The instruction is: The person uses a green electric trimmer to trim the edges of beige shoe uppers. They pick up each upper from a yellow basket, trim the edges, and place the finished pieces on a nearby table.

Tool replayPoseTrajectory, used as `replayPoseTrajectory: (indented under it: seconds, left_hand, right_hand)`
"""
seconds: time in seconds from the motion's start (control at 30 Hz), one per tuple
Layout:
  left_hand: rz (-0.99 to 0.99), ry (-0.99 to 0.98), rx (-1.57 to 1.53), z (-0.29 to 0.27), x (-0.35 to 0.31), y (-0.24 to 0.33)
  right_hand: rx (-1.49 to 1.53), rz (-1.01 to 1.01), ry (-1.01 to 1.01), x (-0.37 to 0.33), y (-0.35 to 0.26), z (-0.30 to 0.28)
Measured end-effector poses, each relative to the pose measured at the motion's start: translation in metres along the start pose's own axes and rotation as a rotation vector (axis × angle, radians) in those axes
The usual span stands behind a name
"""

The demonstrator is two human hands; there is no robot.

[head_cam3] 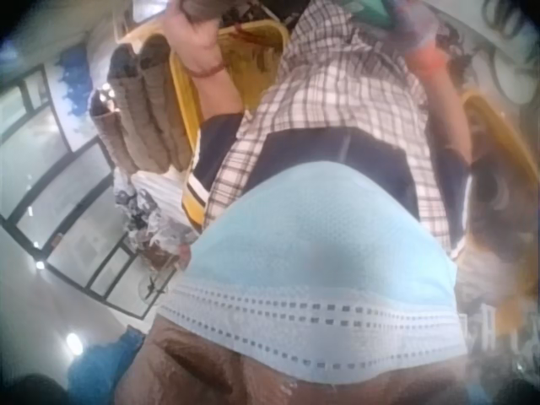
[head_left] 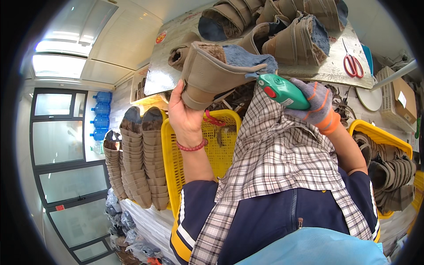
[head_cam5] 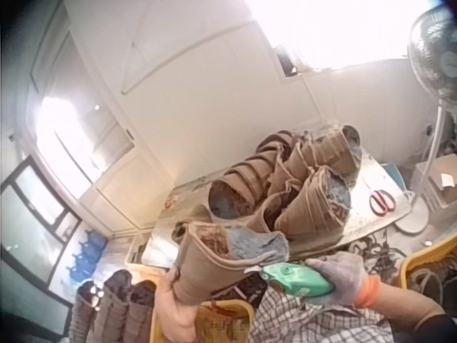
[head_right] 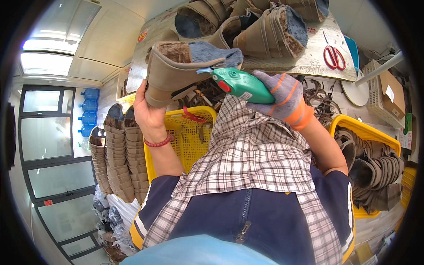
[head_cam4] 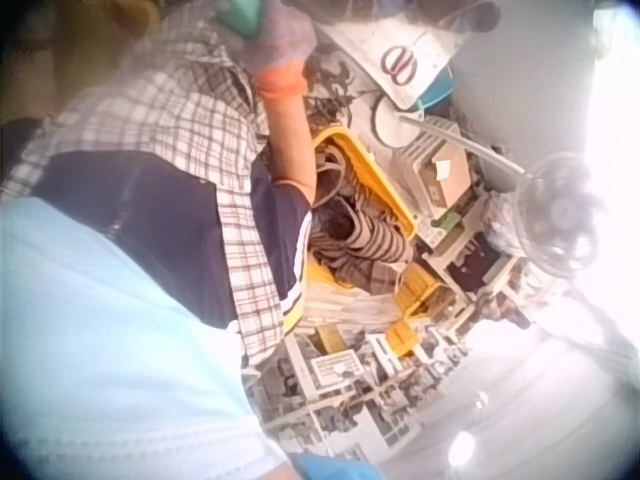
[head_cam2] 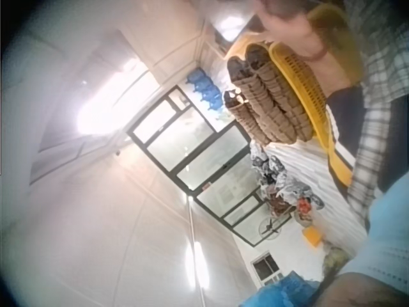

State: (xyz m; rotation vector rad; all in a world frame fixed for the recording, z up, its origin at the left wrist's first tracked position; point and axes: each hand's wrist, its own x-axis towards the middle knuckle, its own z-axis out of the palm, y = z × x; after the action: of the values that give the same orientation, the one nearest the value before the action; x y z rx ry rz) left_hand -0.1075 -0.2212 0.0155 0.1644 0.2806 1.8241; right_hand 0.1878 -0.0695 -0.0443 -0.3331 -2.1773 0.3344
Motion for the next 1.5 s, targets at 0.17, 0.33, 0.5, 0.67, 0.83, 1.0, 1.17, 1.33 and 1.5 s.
replayPoseTrajectory:
  seconds: [0.17,0.33,0.5,0.67,0.83,1.0,1.17,1.33,1.5]
  left_hand:
    - [0.113,-0.087,0.067,0.003,-0.005,-0.011]
    - [0.325,-0.083,0.328,0.006,-0.005,-0.031]
    - [0.402,-0.174,0.513,0.001,-0.002,-0.049]
    - [0.438,-0.294,0.699,-0.015,0.008,-0.066]
    - [0.627,-0.149,1.165,-0.025,0.015,-0.085]
    - [0.737,-0.261,1.604,-0.041,0.023,-0.091]
    - [0.998,-0.423,2.060,-0.045,0.031,-0.096]
    - [1.042,-0.556,2.185,-0.054,0.032,-0.101]
    - [1.005,-0.579,2.158,-0.070,0.021,-0.097]
  right_hand:
    - [0.026,0.025,0.021,0.007,-0.005,0.003]
    - [0.077,0.087,-0.004,0.011,-0.009,0.004]
    - [0.167,0.196,-0.027,0.013,-0.013,0.003]
    - [0.396,0.372,-0.059,0.017,-0.020,-0.001]
    - [0.457,0.446,-0.012,0.016,-0.021,-0.004]
    - [0.562,0.610,0.031,0.014,-0.022,-0.003]
    - [0.676,0.754,0.099,0.008,-0.015,-0.001]
    - [0.724,0.879,0.118,0.008,-0.013,-0.007]
    - [0.763,0.934,0.224,0.013,-0.007,-0.014]
